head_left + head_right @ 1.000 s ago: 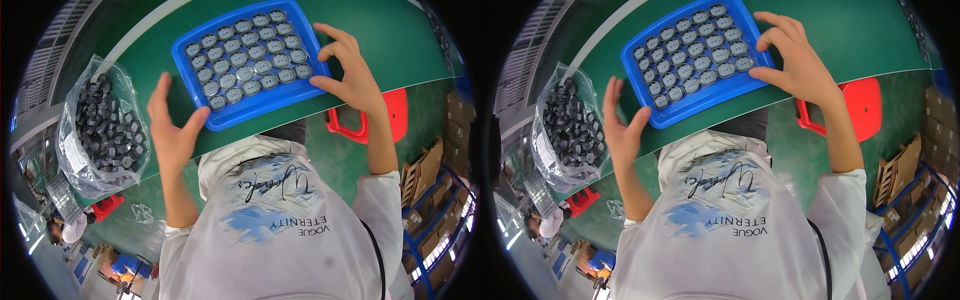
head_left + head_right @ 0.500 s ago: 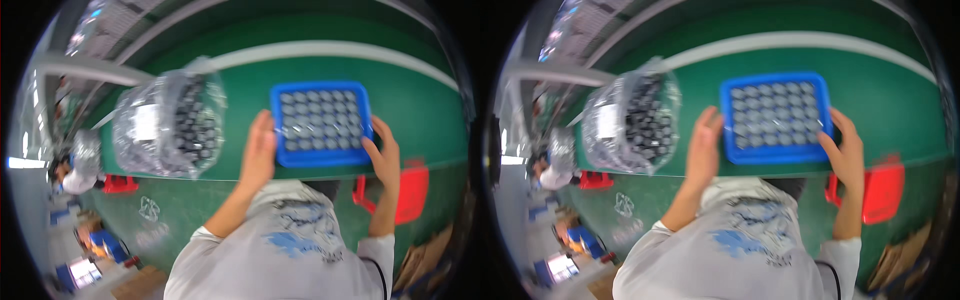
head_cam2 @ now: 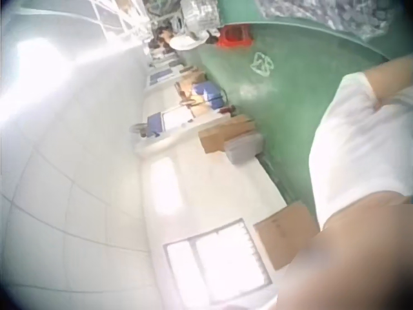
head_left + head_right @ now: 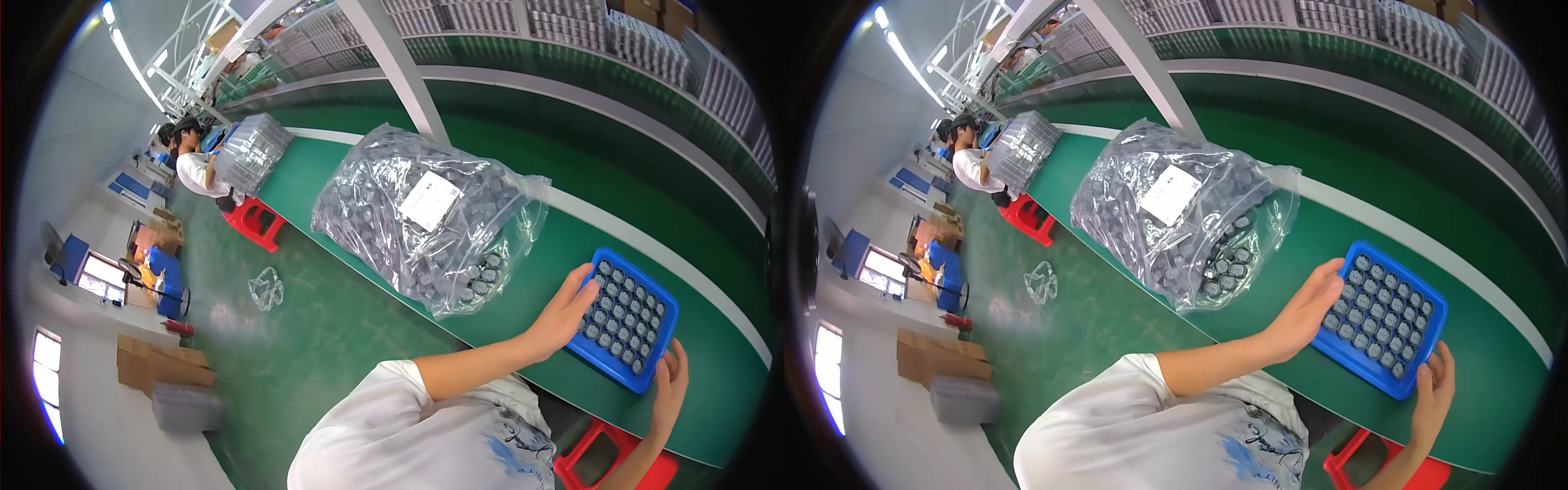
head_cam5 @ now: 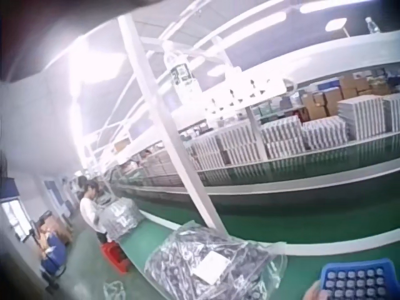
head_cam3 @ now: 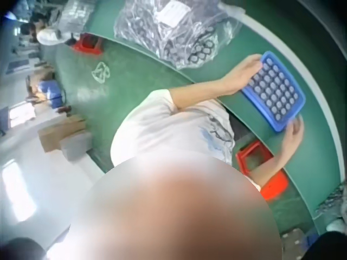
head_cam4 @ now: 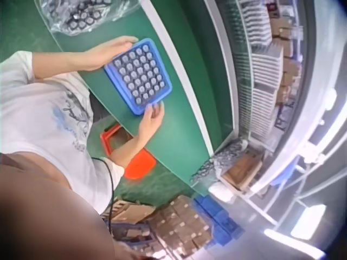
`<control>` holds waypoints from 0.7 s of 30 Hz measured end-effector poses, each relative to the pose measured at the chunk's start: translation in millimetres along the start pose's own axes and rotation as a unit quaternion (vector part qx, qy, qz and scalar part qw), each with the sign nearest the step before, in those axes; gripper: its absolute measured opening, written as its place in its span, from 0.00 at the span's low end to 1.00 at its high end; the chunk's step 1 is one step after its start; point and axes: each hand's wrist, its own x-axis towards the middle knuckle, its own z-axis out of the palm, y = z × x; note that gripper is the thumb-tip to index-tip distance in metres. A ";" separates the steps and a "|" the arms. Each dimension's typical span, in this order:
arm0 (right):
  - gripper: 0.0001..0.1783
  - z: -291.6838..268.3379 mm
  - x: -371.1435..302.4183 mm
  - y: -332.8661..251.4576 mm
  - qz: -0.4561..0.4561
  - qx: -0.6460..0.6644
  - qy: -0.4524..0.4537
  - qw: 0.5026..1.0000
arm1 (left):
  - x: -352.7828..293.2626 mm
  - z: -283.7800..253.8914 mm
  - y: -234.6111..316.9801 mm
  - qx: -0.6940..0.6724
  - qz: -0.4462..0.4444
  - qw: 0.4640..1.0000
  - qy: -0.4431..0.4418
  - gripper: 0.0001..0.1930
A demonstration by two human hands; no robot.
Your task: Assembling electronics components into trays and jigs on a manual assembly production line.
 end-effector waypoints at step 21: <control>0.30 146.5 279.7 -50.0 -0.041 0.115 -0.032 0.992 | 304.1 -132.3 63.0 0.073 0.090 0.976 0.185 0.37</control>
